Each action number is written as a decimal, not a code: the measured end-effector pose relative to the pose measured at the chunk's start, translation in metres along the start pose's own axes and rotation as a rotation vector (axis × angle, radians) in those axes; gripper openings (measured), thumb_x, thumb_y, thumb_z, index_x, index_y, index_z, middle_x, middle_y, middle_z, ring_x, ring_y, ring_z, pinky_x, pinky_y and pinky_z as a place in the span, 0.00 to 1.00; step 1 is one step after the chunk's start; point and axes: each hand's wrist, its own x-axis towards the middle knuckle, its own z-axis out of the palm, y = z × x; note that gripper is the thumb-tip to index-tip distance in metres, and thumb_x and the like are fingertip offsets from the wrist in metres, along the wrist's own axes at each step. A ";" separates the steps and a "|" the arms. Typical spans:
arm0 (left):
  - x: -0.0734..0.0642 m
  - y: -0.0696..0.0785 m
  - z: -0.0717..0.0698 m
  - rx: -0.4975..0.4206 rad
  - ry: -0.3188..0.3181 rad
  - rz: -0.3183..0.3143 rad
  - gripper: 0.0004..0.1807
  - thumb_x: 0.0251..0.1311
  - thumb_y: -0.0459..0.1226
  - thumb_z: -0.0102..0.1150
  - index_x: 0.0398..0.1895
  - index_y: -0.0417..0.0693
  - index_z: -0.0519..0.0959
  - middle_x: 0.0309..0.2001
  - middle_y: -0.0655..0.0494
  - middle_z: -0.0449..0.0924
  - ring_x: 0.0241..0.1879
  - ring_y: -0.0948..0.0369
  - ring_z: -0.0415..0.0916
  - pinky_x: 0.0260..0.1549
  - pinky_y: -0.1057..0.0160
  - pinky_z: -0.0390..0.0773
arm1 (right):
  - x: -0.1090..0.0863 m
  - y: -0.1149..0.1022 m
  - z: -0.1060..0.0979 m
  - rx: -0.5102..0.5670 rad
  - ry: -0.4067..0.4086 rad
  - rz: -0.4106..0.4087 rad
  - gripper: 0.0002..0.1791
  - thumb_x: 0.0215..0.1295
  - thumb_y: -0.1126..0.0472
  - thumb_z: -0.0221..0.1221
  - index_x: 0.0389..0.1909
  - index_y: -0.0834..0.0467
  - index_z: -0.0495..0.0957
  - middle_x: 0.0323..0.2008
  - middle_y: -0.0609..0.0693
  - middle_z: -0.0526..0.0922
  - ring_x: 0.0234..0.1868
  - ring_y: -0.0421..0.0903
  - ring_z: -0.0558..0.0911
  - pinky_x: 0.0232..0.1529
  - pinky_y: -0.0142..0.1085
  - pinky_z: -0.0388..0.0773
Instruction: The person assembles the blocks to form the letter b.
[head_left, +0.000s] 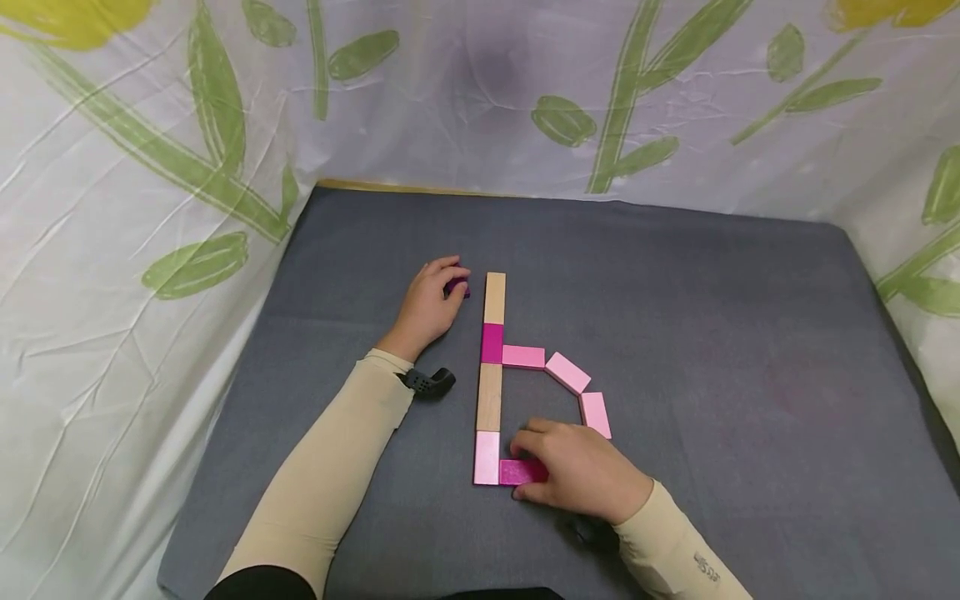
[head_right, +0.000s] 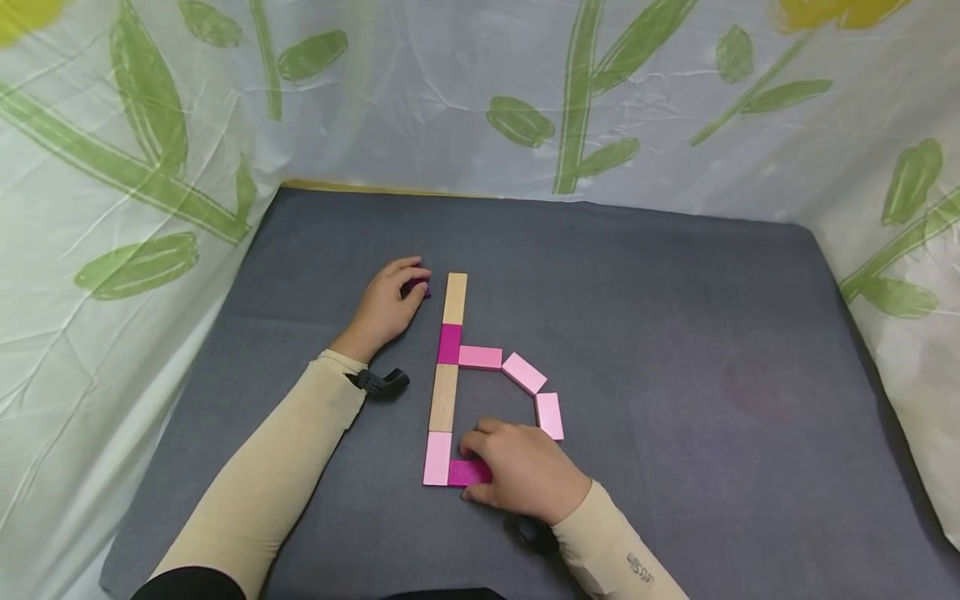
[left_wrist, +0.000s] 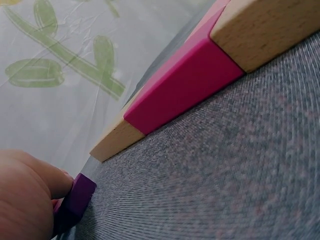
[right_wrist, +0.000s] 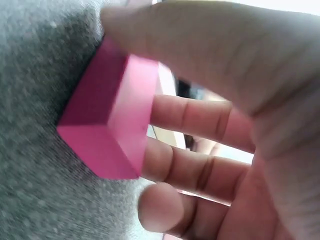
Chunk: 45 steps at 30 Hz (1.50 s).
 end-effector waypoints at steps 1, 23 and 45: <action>0.000 0.000 -0.001 0.002 0.002 -0.002 0.17 0.77 0.36 0.56 0.63 0.42 0.83 0.75 0.47 0.71 0.78 0.45 0.61 0.82 0.49 0.49 | 0.001 0.000 -0.001 0.003 0.003 0.006 0.21 0.52 0.47 0.80 0.42 0.51 0.86 0.32 0.39 0.78 0.27 0.31 0.70 0.30 0.29 0.75; 0.000 0.001 -0.003 -0.082 0.069 0.006 0.23 0.77 0.29 0.43 0.69 0.43 0.79 0.72 0.47 0.75 0.74 0.49 0.67 0.76 0.50 0.64 | 0.052 0.003 -0.054 -0.152 0.214 0.004 0.15 0.63 0.50 0.74 0.41 0.58 0.88 0.33 0.47 0.84 0.30 0.40 0.80 0.34 0.38 0.85; 0.001 -0.008 0.007 -0.122 0.147 -0.022 0.25 0.71 0.23 0.42 0.65 0.41 0.80 0.62 0.43 0.81 0.62 0.47 0.79 0.62 0.48 0.78 | 0.190 0.049 -0.051 -0.130 0.154 0.260 0.19 0.69 0.50 0.69 0.50 0.60 0.89 0.45 0.56 0.86 0.39 0.49 0.86 0.39 0.45 0.87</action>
